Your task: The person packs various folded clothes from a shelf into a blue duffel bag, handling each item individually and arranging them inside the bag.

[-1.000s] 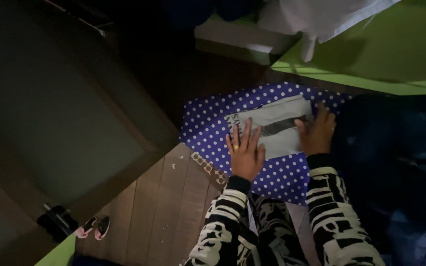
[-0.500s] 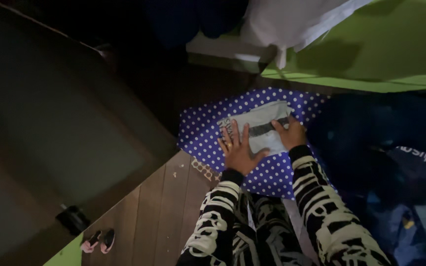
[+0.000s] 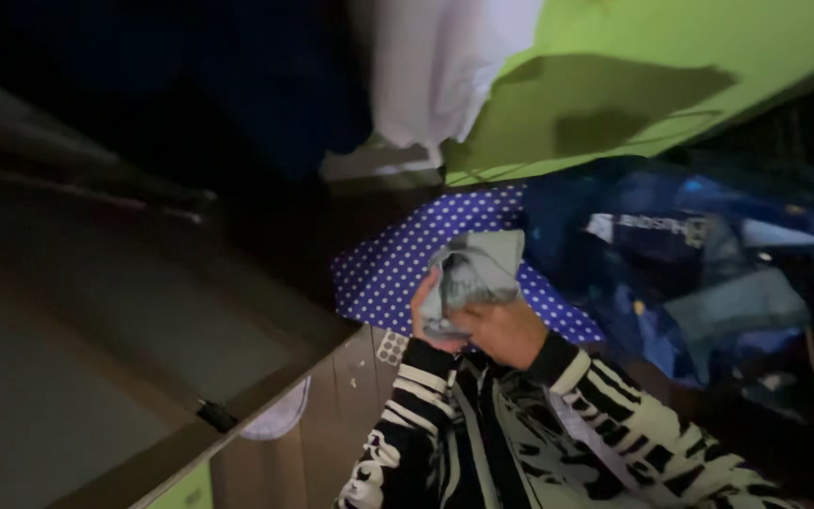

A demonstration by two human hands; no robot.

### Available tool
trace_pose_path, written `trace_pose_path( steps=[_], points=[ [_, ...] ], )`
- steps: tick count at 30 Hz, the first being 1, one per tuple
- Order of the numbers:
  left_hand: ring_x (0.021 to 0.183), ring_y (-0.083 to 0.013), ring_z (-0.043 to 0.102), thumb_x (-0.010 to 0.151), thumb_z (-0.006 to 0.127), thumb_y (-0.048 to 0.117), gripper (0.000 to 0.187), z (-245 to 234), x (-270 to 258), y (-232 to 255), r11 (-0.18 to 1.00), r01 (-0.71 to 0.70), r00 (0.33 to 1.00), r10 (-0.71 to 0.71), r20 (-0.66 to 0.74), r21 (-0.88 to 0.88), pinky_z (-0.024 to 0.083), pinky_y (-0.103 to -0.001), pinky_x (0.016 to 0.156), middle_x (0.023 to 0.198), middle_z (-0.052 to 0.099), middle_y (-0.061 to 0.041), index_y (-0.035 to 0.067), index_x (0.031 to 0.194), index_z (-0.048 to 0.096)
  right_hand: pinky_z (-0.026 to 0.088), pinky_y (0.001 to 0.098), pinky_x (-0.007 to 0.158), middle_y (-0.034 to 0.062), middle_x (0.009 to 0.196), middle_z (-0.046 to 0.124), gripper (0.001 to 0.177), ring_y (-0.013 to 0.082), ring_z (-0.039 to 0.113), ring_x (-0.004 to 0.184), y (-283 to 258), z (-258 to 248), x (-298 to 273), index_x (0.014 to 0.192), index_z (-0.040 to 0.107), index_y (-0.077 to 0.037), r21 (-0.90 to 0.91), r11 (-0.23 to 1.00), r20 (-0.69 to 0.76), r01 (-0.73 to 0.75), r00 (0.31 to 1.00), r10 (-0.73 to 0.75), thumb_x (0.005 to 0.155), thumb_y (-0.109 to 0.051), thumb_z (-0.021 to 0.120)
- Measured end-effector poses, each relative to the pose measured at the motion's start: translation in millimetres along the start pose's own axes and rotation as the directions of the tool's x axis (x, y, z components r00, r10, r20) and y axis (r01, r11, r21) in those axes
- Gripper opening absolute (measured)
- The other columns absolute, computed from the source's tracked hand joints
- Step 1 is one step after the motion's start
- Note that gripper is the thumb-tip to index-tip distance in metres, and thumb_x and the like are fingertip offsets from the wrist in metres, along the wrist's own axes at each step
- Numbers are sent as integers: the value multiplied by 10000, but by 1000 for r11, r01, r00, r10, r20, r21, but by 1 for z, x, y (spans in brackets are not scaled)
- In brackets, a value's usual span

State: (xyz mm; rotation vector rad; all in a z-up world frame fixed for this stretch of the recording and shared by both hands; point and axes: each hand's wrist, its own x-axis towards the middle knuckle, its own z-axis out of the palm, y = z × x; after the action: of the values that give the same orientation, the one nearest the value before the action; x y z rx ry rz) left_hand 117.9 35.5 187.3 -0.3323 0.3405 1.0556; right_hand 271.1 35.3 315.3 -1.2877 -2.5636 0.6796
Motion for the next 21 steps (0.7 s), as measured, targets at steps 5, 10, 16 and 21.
trace_pose_path(
  steps=[5,10,16,21],
  points=[
    [797,-218,686,1004,541,201,231,-46,12,-25,905,247,969,-234,-80,346,579,-350,732,899,677,-100,10,969,668,545,417,713,117,1076,685,503,318,701,877,-13,-68,-64,1208,686,-91,168,985,13,41,999,-44,814,-374,819],
    [759,-203,676,999,531,117,233,-26,45,-76,681,343,916,-394,-72,647,567,-337,693,917,707,-117,-39,980,703,510,417,996,138,1245,648,477,296,644,1139,42,-88,-147,1377,573,-88,615,747,-507,-252,600,619,992,-365,632],
    [760,-236,713,947,540,102,222,27,111,-214,614,444,887,-406,-221,653,594,-367,691,906,724,-121,-1,1012,726,494,477,988,145,1360,672,743,330,597,1234,131,-74,-226,1513,488,-28,843,-480,249,244,614,749,962,-521,570],
    [780,-272,703,958,569,131,193,16,182,-268,585,596,802,-475,-363,551,588,-415,718,905,718,-134,-5,978,704,484,498,1041,115,1428,577,773,321,567,1282,225,-61,-257,1596,328,-104,850,-490,216,196,718,662,892,-157,643]
  ],
)
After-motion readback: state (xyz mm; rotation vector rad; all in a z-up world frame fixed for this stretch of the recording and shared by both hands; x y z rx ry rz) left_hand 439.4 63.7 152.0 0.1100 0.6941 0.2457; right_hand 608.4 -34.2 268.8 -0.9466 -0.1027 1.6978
